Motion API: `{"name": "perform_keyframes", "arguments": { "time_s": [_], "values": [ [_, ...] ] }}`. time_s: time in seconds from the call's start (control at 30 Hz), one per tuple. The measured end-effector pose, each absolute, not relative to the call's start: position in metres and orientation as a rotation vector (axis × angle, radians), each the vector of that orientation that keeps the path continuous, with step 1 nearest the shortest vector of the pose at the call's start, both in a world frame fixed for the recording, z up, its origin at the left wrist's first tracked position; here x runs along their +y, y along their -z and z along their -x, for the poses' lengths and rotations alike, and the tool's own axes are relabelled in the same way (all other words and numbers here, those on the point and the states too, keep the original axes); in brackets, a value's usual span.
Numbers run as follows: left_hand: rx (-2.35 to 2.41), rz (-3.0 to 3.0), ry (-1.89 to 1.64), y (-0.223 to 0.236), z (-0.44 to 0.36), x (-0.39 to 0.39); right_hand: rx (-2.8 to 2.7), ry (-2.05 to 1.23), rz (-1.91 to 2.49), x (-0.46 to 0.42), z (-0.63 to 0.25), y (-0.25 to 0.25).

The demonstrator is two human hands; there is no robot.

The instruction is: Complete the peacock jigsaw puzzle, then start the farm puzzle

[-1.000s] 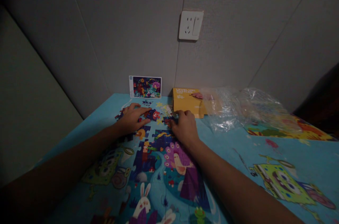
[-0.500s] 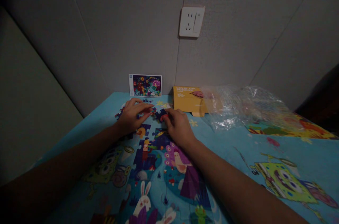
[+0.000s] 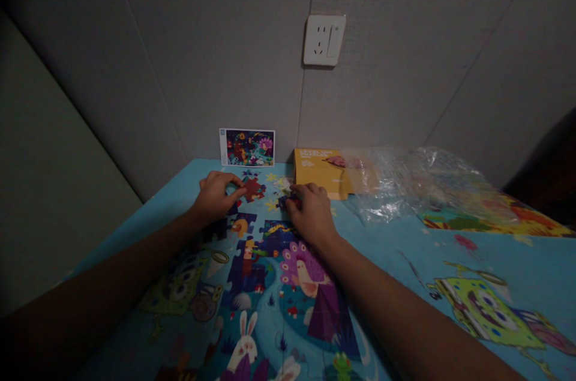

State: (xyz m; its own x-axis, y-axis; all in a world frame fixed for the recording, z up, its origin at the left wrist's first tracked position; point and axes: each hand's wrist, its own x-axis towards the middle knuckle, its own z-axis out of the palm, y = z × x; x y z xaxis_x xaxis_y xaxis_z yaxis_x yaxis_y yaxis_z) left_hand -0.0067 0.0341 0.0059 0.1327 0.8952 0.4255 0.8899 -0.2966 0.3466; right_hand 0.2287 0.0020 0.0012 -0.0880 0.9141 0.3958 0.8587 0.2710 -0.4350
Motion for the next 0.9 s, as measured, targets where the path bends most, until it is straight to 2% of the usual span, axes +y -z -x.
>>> {"name": "perform_keyframes", "arguments": {
  "time_s": [0.1, 0.23, 0.33, 0.43, 0.57, 0.73, 0.9],
  "values": [
    [1.559, -2.533, -1.054, -0.013, -0.001, 0.023, -1.997, -0.249, 1.303, -0.004, -0.223, -0.003],
    [1.229, -2.719, -0.957, -0.012, -0.008, 0.014, -2.093, -0.368, 1.125, -0.011, -0.217, -0.005],
    [1.517, -2.63, -0.985, -0.007, -0.005, 0.02, -1.947, -0.235, 1.344, -0.008, -0.221, -0.006],
    [1.883, -2.441, -0.793, -0.001, 0.004, 0.029, -1.896, -0.123, 1.644, 0.001, -0.229, -0.004],
    [1.924, -2.355, -0.585, 0.004, 0.01, 0.036, -1.889, -0.02, 1.83, 0.008, -0.236, 0.002],
    [1.839, -2.356, -0.741, 0.001, 0.007, 0.034, -1.88, -0.041, 1.727, 0.007, -0.233, 0.003],
    [1.488, -2.56, -1.033, -0.012, -0.005, 0.018, -2.024, -0.293, 1.241, -0.005, -0.223, -0.001]
  ]
}}
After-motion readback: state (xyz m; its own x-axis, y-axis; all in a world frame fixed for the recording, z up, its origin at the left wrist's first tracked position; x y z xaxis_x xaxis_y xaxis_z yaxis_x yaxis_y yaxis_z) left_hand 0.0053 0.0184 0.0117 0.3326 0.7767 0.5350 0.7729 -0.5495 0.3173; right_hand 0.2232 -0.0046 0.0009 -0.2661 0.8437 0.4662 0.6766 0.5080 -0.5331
